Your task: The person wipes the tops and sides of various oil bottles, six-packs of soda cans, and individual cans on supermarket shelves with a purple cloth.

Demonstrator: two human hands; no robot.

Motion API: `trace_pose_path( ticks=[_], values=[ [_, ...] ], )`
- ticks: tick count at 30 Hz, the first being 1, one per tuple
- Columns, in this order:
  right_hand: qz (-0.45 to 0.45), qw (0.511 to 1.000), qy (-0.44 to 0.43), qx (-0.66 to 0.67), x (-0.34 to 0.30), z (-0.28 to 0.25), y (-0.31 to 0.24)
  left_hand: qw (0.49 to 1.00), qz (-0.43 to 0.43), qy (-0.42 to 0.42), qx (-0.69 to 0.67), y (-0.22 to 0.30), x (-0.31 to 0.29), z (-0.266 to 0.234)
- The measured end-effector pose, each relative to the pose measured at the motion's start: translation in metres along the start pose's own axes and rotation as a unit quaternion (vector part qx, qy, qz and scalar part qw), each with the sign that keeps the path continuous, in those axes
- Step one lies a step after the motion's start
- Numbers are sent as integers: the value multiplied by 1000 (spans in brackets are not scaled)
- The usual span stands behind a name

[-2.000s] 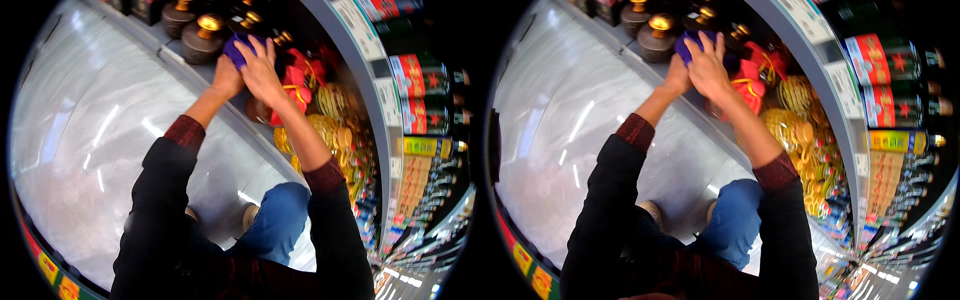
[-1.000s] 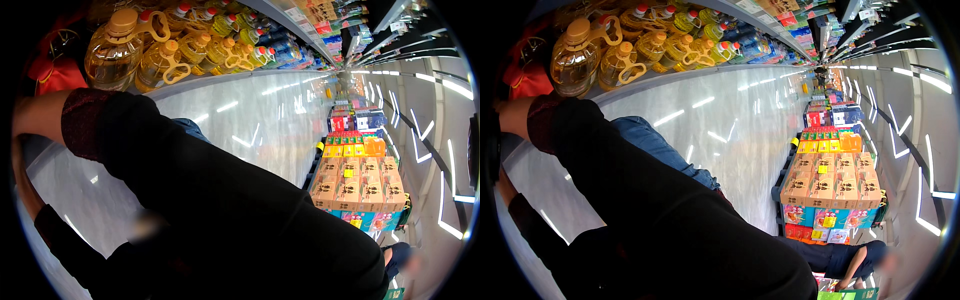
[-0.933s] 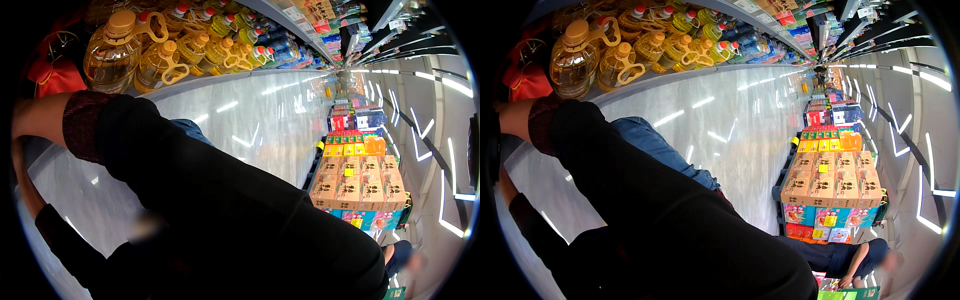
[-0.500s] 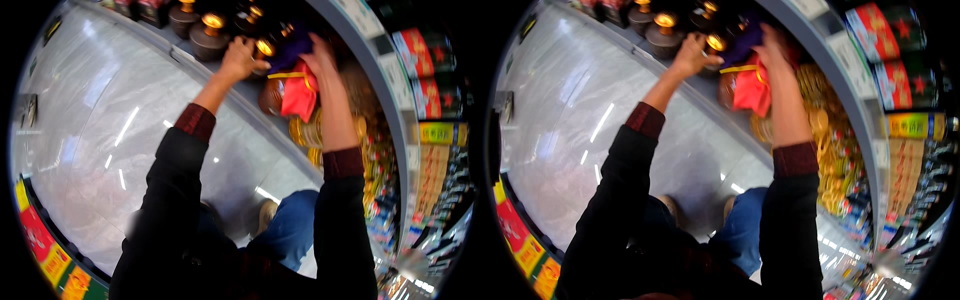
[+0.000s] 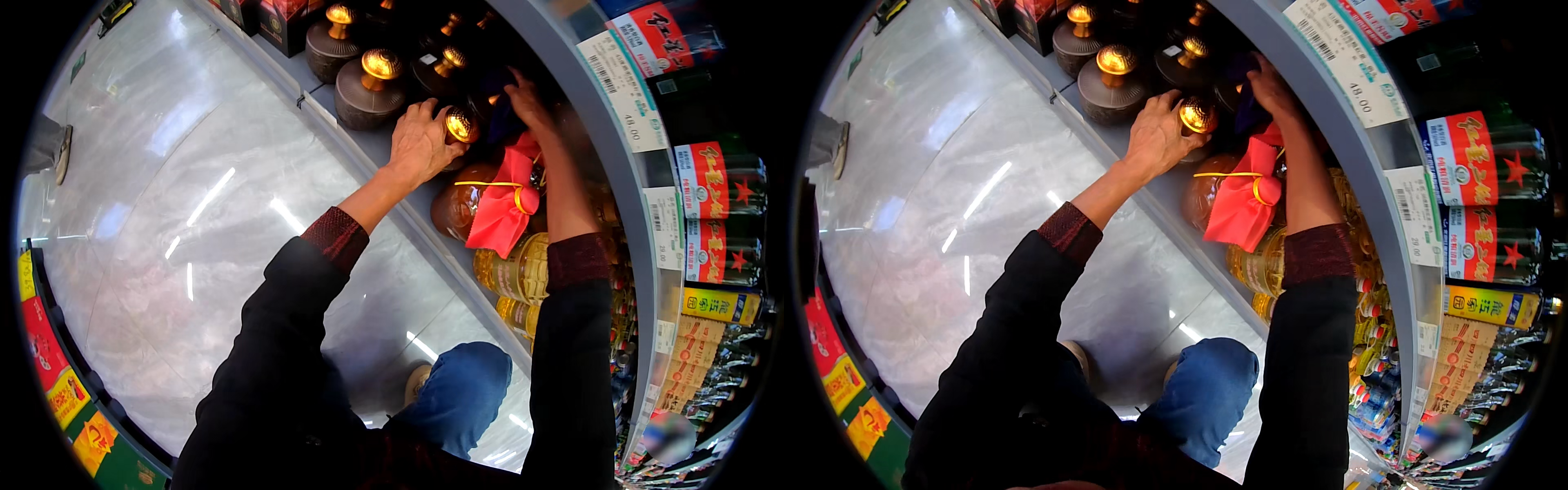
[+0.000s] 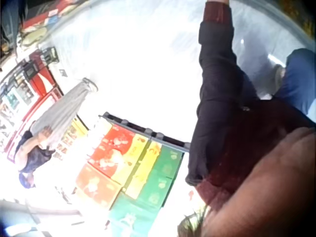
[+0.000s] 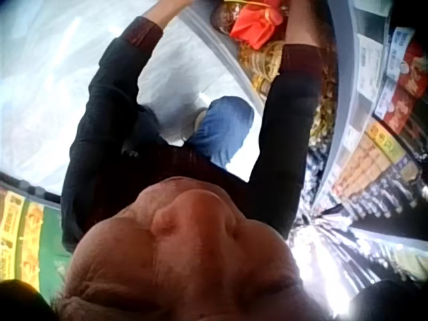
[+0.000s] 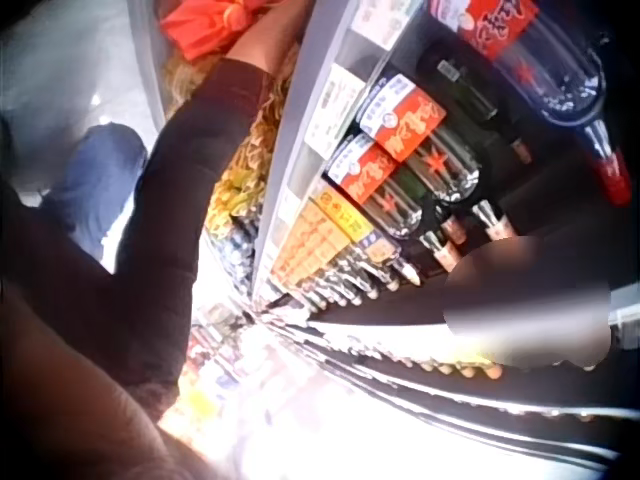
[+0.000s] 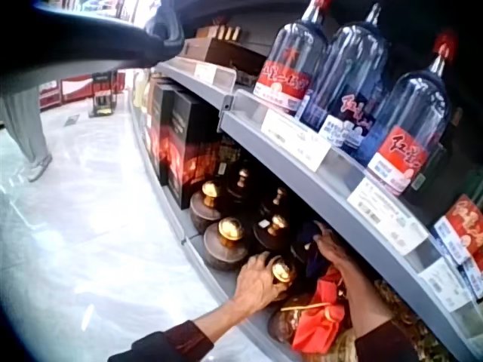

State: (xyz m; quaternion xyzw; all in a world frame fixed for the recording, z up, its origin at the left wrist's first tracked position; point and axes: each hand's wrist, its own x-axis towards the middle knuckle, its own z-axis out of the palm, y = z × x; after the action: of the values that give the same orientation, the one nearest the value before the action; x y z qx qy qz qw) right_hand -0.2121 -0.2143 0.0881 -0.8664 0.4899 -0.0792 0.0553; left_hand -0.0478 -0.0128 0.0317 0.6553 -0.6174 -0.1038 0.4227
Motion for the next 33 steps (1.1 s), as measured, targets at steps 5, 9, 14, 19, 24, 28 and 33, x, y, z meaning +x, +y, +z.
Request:
trace_pose_path(
  ticks=[5,9,14,19,24,28,33],
  values=[
    [137,988,-30,67,9,-4,-23,1000,3,23,3,-7,-5,3],
    [228,958,37,171,2,-12,-27,1000,19,13,-8,-1,-3,1],
    [266,908,53,321,8,2,-20,1000,26,5,5,-10,-3,1],
    [257,880,44,398,-17,2,4,998,41,37,-15,1,-6,-2],
    [205,925,86,309,-31,-22,40,996,56,49,-51,4,-1,7],
    [-34,984,10,175,-103,-41,-147,999,21,42,-21,-19,-12,-3],
    [-59,988,-23,142,-97,-9,-147,978,79,186,-51,-17,-9,15]
  ],
)
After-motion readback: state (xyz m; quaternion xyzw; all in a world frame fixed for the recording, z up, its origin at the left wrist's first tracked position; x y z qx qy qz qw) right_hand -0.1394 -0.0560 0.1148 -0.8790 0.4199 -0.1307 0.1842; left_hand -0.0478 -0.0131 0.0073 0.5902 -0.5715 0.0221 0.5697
